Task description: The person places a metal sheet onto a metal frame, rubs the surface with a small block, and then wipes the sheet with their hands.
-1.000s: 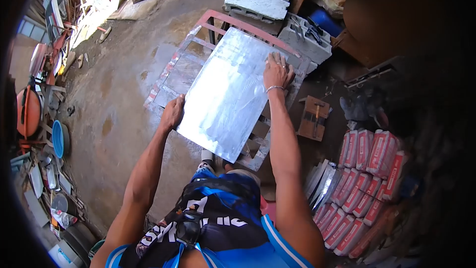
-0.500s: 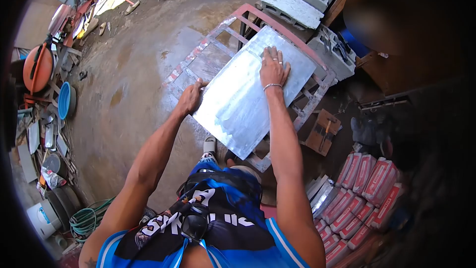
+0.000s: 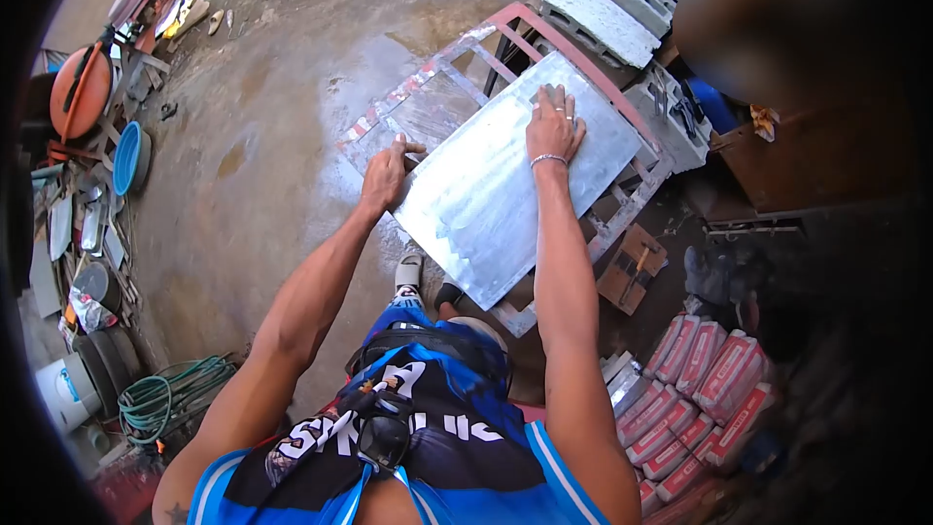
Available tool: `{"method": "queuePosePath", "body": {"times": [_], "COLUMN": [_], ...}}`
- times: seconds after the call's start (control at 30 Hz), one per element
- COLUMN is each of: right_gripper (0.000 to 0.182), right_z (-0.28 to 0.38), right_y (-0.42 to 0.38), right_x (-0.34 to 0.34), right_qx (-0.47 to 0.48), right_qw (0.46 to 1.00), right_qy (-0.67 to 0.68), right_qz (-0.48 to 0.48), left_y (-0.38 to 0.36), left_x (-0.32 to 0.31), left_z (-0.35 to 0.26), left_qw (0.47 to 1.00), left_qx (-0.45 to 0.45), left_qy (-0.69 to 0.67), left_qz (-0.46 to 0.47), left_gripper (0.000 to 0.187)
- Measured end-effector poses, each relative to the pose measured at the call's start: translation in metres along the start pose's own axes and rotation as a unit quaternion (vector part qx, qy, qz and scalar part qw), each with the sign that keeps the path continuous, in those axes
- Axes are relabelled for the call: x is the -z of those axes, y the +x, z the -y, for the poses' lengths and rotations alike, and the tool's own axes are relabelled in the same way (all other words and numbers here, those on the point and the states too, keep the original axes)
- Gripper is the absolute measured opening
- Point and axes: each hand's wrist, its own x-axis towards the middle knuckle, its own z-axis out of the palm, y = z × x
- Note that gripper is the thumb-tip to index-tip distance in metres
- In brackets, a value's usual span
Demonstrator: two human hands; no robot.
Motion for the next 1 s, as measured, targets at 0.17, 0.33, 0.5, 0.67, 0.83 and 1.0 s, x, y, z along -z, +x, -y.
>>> {"method": "queuePosePath", "body": {"times": [0.17, 0.33, 0.5, 0.67, 0.83, 1.0], "right_gripper": [0.038, 0.037, 0.039, 0.040, 0.037, 0.037], "right_z": [0.098, 0.072, 0.034, 0.111, 0.068, 0.111], "right_y": [-0.138, -0.131, -0.042, -0.168, -0.069, -0.148], "right_x": [0.034, 0.051, 0.007, 0.036, 0.024, 0.031], "right_qx": [0.198, 0.204, 0.051, 0.270, 0.161, 0.308], "right_qw": [0.972, 0.970, 0.999, 0.951, 0.984, 0.941], "right_qy": [0.116, 0.100, 0.008, 0.130, 0.062, 0.125], "right_qz": [0.054, 0.083, -0.016, 0.071, 0.032, 0.065], "left_y": [-0.001, 0.000, -0.005, -0.004, -0.006, -0.004], "left_x": [-0.002, -0.003, -0.002, -0.003, -0.005, -0.007], "left_z": [0.000, 0.005, 0.003, 0.011, 0.007, 0.011], "left_qw": [0.997, 0.993, 0.990, 0.983, 0.984, 0.983], "left_qx": [-0.001, 0.002, -0.024, -0.009, -0.018, -0.019], "left_qy": [-0.058, -0.107, -0.100, -0.145, -0.127, -0.125], "left_qz": [-0.053, -0.057, -0.093, -0.111, -0.121, -0.130], "left_gripper": [0.071, 0.070, 0.071, 0.070, 0.067, 0.066]}}
